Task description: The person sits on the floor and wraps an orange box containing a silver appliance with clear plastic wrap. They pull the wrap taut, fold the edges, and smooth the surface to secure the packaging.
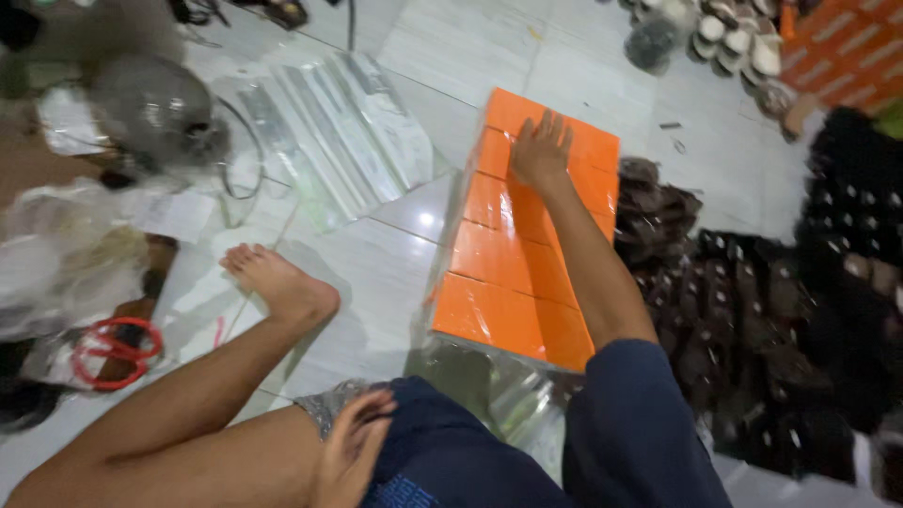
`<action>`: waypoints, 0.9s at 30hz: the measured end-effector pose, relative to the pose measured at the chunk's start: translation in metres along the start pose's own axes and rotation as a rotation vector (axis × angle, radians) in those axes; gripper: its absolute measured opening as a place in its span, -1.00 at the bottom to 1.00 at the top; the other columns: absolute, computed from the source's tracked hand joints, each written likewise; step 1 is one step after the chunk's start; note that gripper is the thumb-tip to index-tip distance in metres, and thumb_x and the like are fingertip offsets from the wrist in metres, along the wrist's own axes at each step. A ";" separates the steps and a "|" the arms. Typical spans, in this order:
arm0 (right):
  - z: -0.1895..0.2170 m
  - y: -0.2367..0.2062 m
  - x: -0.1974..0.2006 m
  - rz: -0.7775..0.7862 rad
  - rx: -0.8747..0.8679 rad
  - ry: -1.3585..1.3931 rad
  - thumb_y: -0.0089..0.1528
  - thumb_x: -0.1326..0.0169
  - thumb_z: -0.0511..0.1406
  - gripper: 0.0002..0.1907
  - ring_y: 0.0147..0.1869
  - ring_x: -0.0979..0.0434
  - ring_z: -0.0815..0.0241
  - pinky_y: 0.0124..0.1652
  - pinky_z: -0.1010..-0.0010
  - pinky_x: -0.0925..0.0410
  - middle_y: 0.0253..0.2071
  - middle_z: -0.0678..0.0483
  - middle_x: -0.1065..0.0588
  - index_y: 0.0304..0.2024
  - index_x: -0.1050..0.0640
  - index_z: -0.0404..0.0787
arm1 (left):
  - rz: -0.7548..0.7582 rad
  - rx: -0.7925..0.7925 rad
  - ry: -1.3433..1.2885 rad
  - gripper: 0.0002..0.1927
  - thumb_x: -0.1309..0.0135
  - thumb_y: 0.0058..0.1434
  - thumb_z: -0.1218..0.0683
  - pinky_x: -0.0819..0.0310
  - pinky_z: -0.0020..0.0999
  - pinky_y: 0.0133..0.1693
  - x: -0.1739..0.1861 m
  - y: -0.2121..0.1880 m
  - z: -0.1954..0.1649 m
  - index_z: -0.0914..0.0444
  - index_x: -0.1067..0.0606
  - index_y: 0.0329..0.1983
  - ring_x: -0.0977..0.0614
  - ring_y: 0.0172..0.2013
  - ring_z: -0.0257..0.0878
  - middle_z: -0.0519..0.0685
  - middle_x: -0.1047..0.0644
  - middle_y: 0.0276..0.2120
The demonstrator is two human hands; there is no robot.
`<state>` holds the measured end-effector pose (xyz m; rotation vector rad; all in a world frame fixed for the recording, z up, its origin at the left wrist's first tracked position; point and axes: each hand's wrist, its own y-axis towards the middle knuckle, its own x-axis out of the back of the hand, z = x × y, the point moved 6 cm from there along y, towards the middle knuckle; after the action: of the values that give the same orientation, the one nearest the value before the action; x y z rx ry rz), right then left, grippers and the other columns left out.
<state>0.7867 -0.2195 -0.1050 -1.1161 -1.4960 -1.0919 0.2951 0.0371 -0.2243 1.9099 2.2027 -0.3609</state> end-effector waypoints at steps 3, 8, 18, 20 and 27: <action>0.105 -0.007 0.035 -0.022 0.456 0.185 0.38 0.09 -0.06 -0.44 0.46 -0.15 -0.31 0.33 -0.16 -0.02 0.40 -0.24 -0.19 0.36 -0.31 -0.17 | -0.517 -0.251 0.191 -0.72 -0.01 0.36 0.30 -0.56 -0.33 -0.05 0.048 -0.056 -0.044 0.43 -0.50 0.12 -0.66 -0.10 -0.16 0.14 -0.64 -0.11; 0.358 -0.091 0.089 0.324 1.361 0.732 0.35 -0.08 -0.17 -0.65 -0.02 -0.63 -0.01 0.05 0.22 -0.44 -0.06 -0.09 -0.59 0.11 -0.53 -0.20 | -1.282 -0.433 0.392 -0.86 0.03 0.45 0.25 -0.53 -0.41 -0.01 0.056 -0.141 -0.121 0.38 -0.45 0.02 -0.62 -0.14 -0.27 0.02 -0.58 -0.17; 0.578 -0.446 0.124 0.696 2.404 0.774 0.31 -0.10 -0.15 -0.65 0.10 -0.56 -0.05 0.10 0.17 -0.41 0.02 -0.12 -0.55 0.09 -0.56 -0.17 | -2.459 -0.645 0.130 -0.84 -0.05 0.42 0.14 -0.46 -0.43 -0.19 -0.041 -0.276 -0.041 0.32 -0.51 -0.02 -0.55 -0.29 -0.36 -0.09 -0.53 -0.32; 0.582 -0.511 0.088 0.691 2.599 0.557 0.30 -0.10 -0.13 -0.61 0.11 -0.54 -0.11 0.09 0.16 -0.41 0.06 -0.14 -0.53 0.11 -0.55 -0.15 | -2.710 -0.563 0.117 -0.80 -0.08 0.39 0.10 -0.49 -0.40 -0.18 -0.080 -0.297 -0.007 0.32 -0.51 -0.04 -0.61 -0.27 -0.32 -0.06 -0.58 -0.28; 0.527 -0.644 -0.002 0.682 3.030 0.047 0.26 -0.17 -0.08 -0.42 0.18 -0.44 -0.25 0.13 0.07 -0.36 0.08 -0.27 -0.47 0.25 -0.40 -0.16 | -3.129 0.846 0.626 -0.63 -0.17 0.17 0.16 -0.33 0.05 0.12 -0.180 -0.300 0.050 0.33 -0.48 0.06 -0.46 0.06 0.24 0.26 -0.45 0.03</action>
<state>0.0700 0.1721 -0.2658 0.7623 -0.7978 1.6124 0.0239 -0.1882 -0.2008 1.7646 -1.3466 0.3859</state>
